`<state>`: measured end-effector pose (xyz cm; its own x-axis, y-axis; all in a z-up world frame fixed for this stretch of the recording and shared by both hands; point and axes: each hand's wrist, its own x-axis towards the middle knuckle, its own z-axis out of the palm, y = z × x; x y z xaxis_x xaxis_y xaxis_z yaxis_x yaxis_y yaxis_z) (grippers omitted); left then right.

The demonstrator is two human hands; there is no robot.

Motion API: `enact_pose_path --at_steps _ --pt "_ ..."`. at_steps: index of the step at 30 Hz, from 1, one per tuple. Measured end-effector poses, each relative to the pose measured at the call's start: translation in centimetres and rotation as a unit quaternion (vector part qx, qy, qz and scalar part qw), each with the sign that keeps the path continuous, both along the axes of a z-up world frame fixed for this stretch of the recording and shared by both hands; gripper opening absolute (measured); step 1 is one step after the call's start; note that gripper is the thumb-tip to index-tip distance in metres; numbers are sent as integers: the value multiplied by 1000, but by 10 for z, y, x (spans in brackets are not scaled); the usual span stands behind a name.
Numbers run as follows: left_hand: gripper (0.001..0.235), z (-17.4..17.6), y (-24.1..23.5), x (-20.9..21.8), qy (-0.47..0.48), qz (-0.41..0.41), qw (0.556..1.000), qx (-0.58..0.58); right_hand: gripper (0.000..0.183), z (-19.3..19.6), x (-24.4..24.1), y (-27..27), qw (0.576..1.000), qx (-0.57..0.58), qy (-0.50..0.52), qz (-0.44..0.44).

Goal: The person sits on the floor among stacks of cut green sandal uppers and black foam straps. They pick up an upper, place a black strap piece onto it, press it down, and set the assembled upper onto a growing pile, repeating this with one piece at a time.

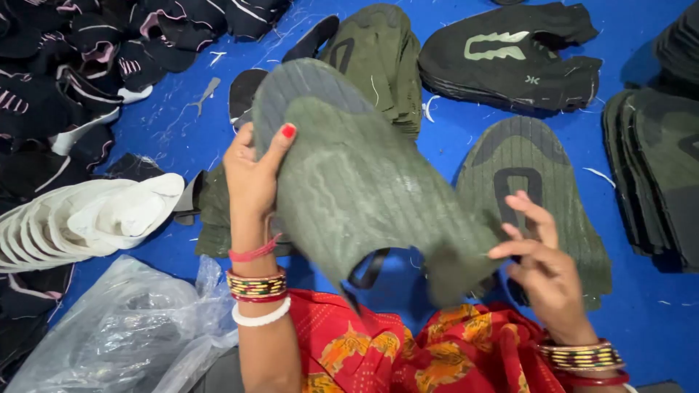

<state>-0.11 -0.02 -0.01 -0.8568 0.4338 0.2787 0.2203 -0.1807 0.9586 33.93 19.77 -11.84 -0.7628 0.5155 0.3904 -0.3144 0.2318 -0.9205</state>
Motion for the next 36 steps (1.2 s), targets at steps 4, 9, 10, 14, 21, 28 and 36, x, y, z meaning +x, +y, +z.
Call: enact_pose_path --at_steps 4,9,10,14,21,28,36 --pt "39 -5 8 5 -18 -43 999 11 60 4 4 9 982 -178 58 0" --pt "40 11 -3 0 59 20 998 33 71 15 29 32 972 -55 39 -226" --pt "40 19 -2 4 60 18 998 32 71 33 22 31 971 -56 40 -228" --pt "41 27 8 22 58 -114 992 -23 61 89 -22 21 982 140 -74 -105" --pt "57 -14 44 13 -16 -238 958 -160 48 19 -71 50 958 -187 -174 128" --pt "93 -81 65 37 -459 -477 750 5 25 59 -31 67 956 -201 -210 25" --pt "74 -124 84 84 -410 -507 753 86 79 90 19 121 896 -378 -220 75"
